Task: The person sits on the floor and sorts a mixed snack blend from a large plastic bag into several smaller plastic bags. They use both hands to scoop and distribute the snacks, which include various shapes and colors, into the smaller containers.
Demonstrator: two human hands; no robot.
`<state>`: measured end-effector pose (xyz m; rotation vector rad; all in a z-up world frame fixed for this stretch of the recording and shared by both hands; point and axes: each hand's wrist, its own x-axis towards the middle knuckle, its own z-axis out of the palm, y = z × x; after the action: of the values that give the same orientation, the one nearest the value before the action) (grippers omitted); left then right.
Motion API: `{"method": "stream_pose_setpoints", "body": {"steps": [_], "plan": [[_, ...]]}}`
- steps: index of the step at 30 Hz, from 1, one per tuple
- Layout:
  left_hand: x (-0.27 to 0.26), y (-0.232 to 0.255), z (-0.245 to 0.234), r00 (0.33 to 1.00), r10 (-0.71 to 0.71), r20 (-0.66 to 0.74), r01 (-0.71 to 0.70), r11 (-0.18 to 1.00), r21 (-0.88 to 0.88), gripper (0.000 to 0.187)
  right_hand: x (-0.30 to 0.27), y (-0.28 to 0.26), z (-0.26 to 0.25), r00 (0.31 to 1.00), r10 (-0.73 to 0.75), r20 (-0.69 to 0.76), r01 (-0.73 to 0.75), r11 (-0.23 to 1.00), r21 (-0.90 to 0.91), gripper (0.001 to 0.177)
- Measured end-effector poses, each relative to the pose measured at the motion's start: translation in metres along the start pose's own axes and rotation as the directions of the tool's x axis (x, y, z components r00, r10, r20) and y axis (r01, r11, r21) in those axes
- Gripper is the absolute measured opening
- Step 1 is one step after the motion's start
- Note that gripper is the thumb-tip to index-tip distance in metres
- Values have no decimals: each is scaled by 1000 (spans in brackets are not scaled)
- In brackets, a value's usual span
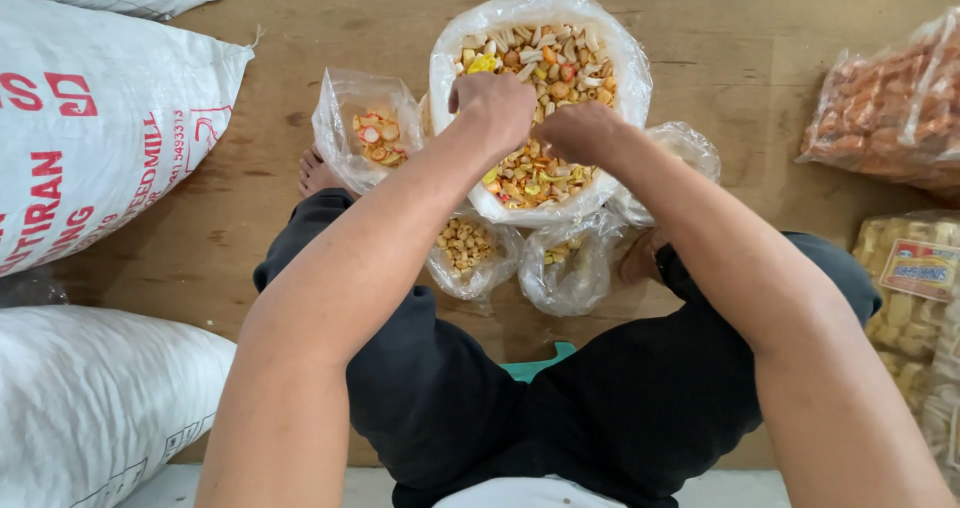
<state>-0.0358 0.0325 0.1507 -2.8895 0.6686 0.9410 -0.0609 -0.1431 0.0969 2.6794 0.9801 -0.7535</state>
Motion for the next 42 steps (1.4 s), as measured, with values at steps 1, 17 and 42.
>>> {"method": "stream_pose_setpoints", "body": {"steps": [1, 17, 42], "plan": [[-9, 4, -8, 1000, -3, -1, 3, 1000, 0, 24, 1, 2, -12, 1000, -2, -2, 2, 1000, -1, 8], [-56, 51, -65, 998, 10, 58, 15, 908, -419, 44, -94, 47, -142, 948, 186, 257, -308, 730, 610, 27], [-6, 61, -6, 964, 113, 241, -147, 981, 129, 28, -20, 3, 71, 971, -124, -206, 60, 955, -290, 18]]}}
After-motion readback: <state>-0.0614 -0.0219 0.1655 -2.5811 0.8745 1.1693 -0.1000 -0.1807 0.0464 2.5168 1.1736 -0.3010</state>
